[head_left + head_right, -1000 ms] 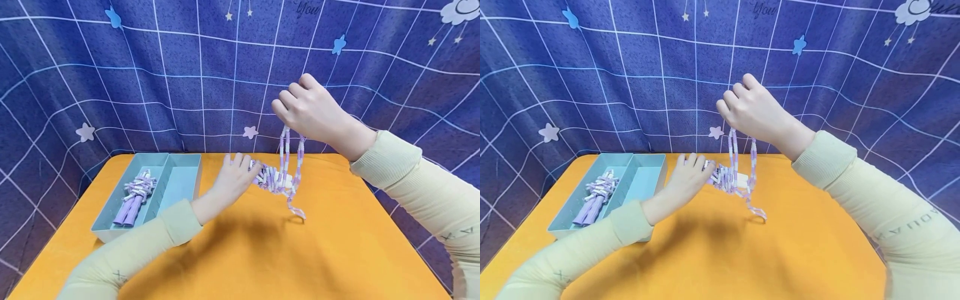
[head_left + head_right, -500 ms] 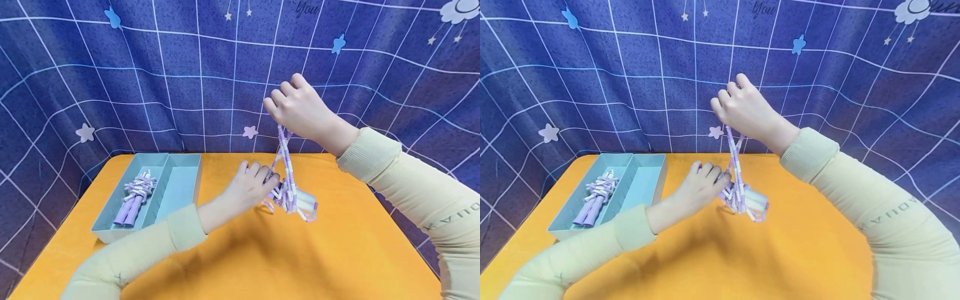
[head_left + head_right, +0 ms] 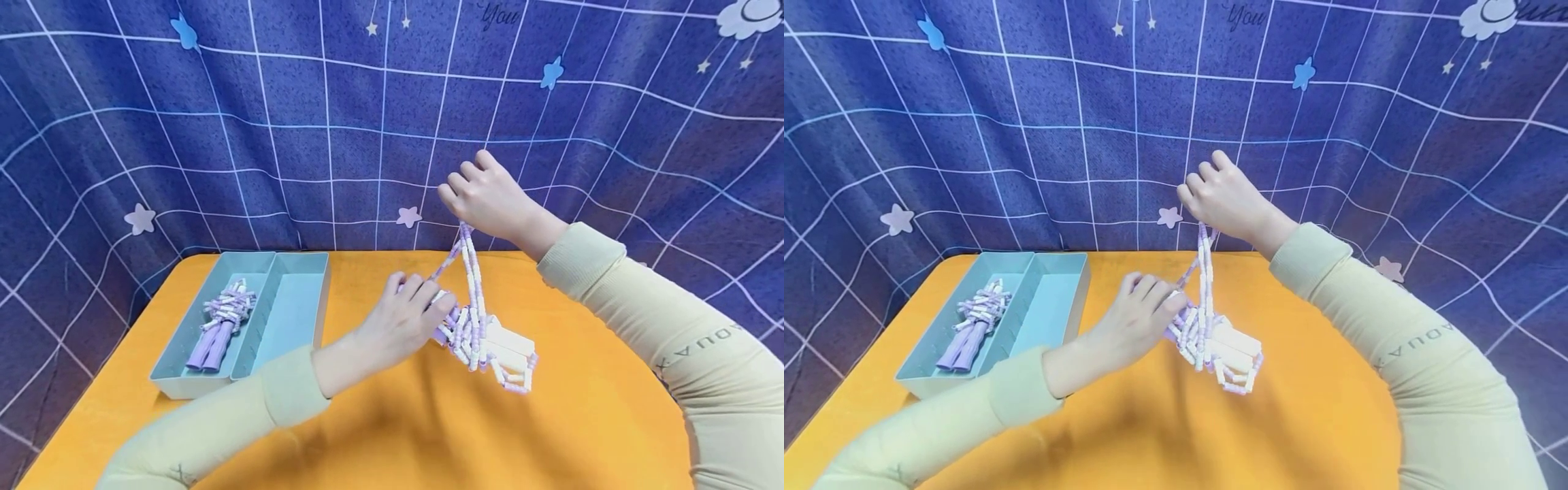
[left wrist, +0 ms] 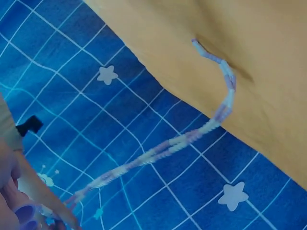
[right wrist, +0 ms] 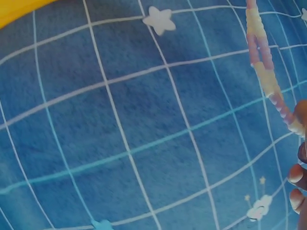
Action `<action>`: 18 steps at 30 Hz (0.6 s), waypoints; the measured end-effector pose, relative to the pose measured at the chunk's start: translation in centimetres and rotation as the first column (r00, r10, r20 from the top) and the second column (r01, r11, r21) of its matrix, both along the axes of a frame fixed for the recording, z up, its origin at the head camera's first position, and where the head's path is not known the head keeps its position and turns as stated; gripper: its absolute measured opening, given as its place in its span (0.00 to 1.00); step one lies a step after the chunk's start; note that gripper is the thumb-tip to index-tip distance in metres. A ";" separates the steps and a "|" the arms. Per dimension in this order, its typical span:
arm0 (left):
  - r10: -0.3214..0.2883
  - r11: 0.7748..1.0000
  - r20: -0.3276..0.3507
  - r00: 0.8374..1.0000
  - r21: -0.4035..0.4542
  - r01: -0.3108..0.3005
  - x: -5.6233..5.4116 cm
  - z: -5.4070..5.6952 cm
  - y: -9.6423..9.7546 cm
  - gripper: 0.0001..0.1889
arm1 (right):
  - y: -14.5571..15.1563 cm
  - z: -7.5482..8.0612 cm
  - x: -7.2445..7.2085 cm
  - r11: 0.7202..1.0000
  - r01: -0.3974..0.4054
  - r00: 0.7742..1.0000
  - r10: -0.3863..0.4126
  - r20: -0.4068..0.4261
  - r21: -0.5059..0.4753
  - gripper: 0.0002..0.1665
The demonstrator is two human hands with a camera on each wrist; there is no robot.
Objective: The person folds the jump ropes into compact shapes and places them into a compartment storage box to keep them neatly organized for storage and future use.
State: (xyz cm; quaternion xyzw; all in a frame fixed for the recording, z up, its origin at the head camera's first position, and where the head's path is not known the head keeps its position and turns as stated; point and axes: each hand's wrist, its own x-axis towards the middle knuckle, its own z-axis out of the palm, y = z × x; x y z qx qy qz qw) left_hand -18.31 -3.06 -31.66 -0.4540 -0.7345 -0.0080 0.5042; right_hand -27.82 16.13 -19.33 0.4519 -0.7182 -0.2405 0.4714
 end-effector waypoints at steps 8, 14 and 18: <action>-0.096 0.991 0.055 0.994 0.101 0.090 0.7 0.0 -0.8 0.16 | 1.3 -2.5 -1.2 0.990 -0.101 0.995 0.103 0.017 -0.094 0.12; -0.121 0.984 0.107 0.987 0.147 0.105 0.9 0.1 -1.5 0.20 | 3.0 -4.8 -2.3 0.984 -0.117 0.993 0.119 0.005 -0.135 0.12; -0.140 0.975 0.130 0.982 0.190 0.114 1.1 0.1 -2.1 0.18 | 3.8 -6.4 -3.0 0.982 -0.120 0.992 0.125 0.027 -0.148 0.13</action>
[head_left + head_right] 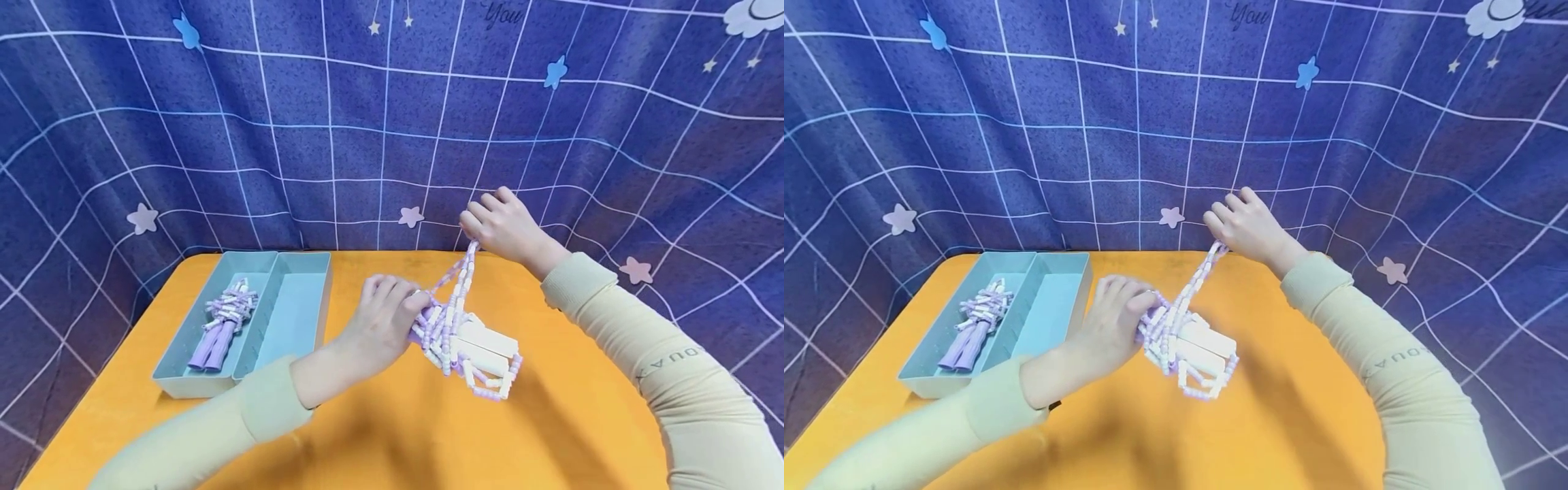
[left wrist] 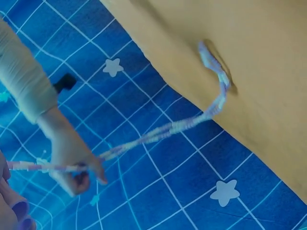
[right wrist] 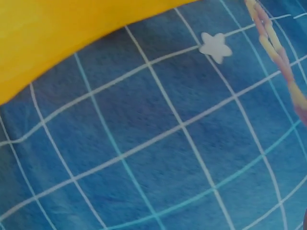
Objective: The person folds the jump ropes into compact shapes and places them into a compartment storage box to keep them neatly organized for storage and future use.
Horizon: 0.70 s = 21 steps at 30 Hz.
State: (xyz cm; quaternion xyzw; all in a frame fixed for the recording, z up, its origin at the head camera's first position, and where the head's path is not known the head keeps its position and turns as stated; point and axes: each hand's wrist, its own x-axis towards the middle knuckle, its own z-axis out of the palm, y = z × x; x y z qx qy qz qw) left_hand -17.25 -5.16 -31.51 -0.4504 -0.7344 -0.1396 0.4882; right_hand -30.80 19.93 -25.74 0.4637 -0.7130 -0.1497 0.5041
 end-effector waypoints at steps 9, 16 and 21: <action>-0.010 0.997 0.089 0.996 0.079 0.003 0.2 0.9 -1.2 0.20 | 2.0 -3.8 -1.0 0.997 0.024 0.999 -0.022 0.027 -0.072 0.17; 0.046 0.982 0.120 0.992 0.179 -0.067 -0.6 1.6 -2.1 0.22 | 2.6 -6.6 -0.9 0.994 0.037 0.997 -0.031 0.067 -0.103 0.14; 0.086 0.963 0.168 0.982 0.239 -0.125 -1.4 2.1 -2.5 0.21 | 2.7 -8.4 -0.7 0.995 0.047 0.994 -0.038 0.102 -0.089 0.10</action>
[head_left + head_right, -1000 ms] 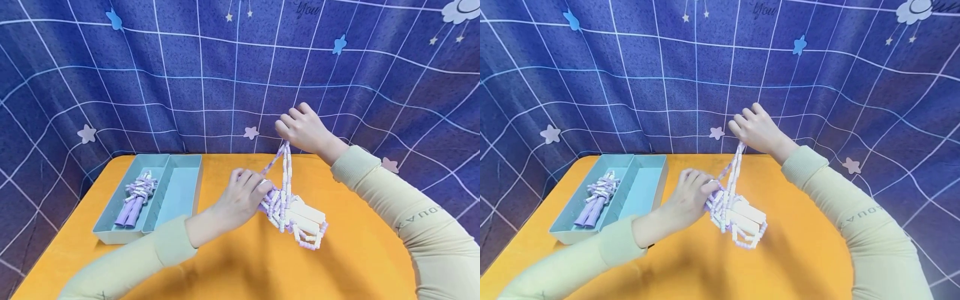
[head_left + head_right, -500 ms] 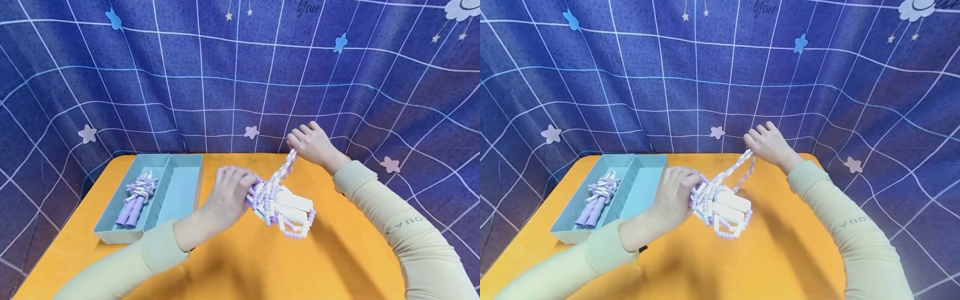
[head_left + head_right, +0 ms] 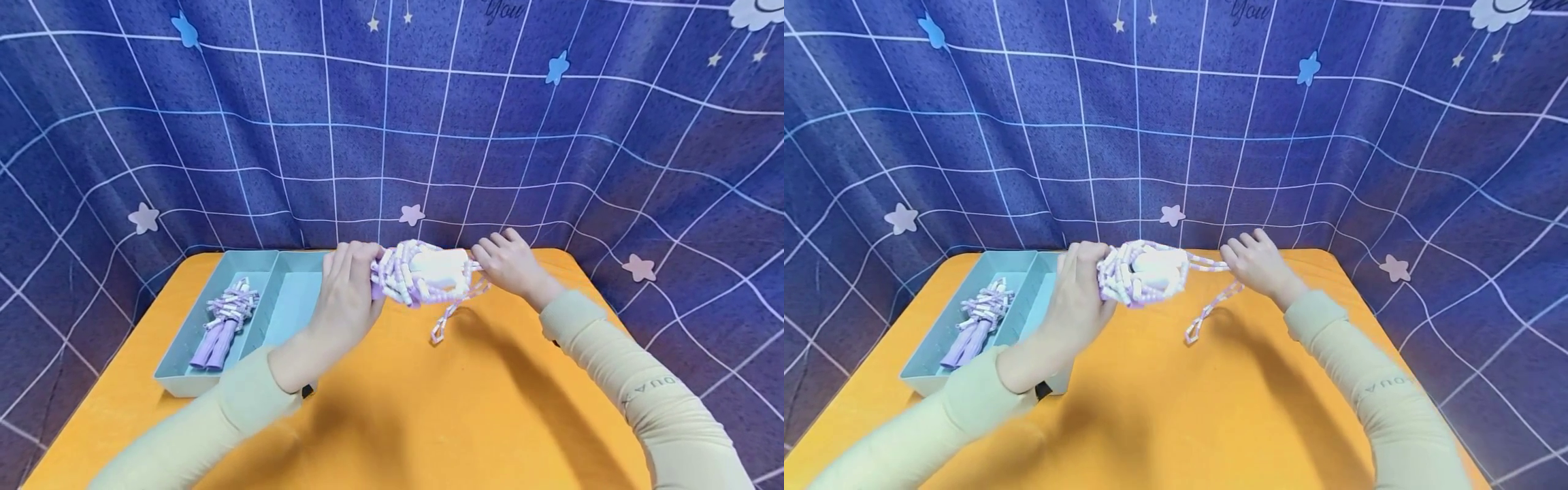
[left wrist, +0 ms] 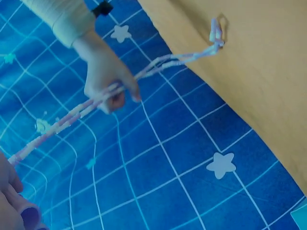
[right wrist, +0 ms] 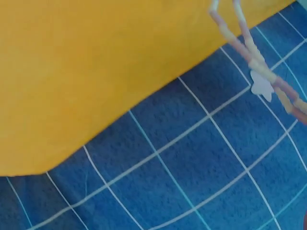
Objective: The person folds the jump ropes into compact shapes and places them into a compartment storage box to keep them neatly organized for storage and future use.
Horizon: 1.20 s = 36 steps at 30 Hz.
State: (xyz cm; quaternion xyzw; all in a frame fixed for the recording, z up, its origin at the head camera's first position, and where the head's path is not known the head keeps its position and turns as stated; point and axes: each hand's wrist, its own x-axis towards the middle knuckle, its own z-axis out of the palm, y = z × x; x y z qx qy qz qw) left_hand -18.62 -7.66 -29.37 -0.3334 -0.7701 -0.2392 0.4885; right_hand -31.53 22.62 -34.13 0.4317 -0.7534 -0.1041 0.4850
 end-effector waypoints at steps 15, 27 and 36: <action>0.244 0.970 0.080 0.967 -0.016 -0.243 -2.9 0.3 -1.6 0.27 | -0.5 -3.9 1.9 0.988 -0.079 0.997 0.076 0.031 0.129 0.13; 0.500 0.857 -0.004 0.866 -0.141 -0.495 -6.2 -1.7 -2.8 0.18 | -2.6 -2.5 4.5 0.957 -0.210 0.978 0.205 0.045 0.199 0.12; 0.598 0.778 -0.028 0.801 -0.221 -0.589 -7.4 -2.7 -3.2 0.14 | -3.7 0.8 5.7 0.938 -0.236 0.970 0.244 0.000 0.255 0.13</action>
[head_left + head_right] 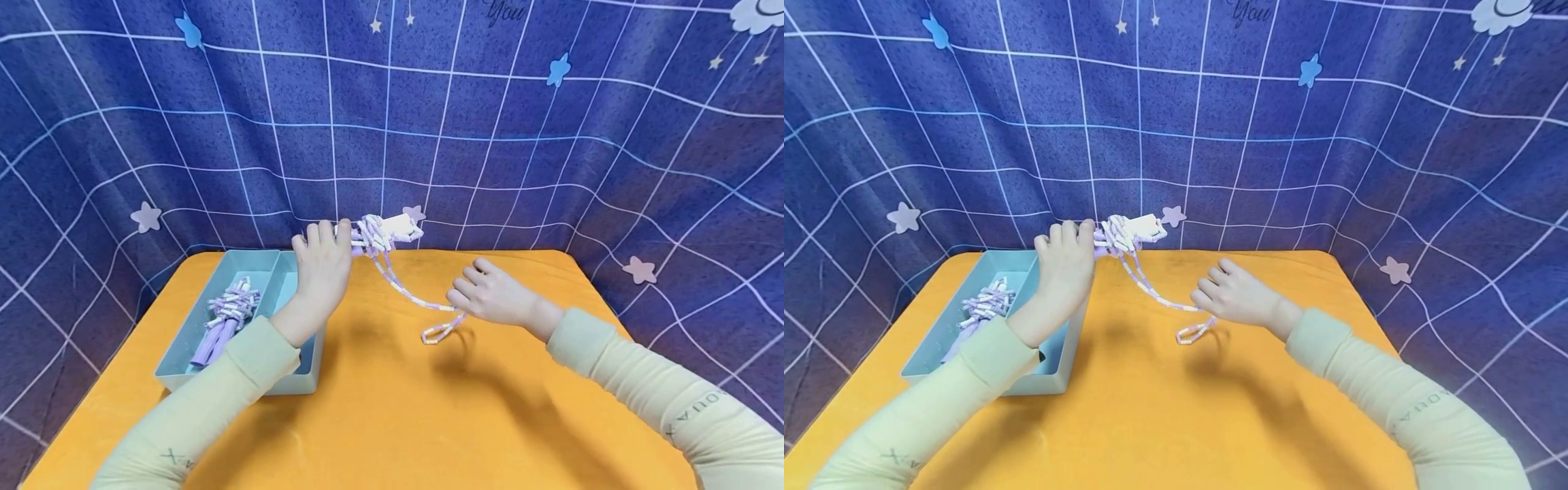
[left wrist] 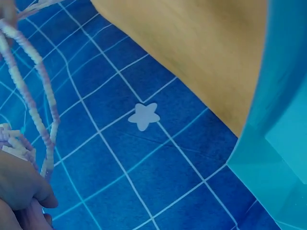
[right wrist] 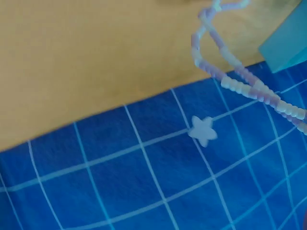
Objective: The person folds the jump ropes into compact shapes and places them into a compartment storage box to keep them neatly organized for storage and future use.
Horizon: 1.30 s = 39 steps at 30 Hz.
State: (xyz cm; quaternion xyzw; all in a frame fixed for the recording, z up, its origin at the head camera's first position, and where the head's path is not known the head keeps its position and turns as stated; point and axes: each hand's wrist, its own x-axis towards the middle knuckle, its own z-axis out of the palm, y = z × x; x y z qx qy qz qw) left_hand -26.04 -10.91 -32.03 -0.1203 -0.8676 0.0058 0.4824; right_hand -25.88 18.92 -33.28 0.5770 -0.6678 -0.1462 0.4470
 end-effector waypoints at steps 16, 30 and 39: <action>0.008 0.994 -0.016 1.000 -0.106 -0.009 -0.3 -1.6 1.1 0.18 | -2.1 7.9 1.8 0.996 -0.089 0.985 0.089 -0.145 0.006 0.10; -0.133 0.963 0.035 0.991 -0.234 0.137 0.8 -2.8 3.4 0.17 | -3.4 14.0 2.9 0.997 -0.079 0.959 0.076 -0.272 0.000 0.13; -0.236 0.909 0.058 0.970 -0.340 0.242 2.7 -2.9 5.2 0.12 | -4.0 16.3 2.8 0.998 -0.064 0.953 0.065 -0.296 0.013 0.13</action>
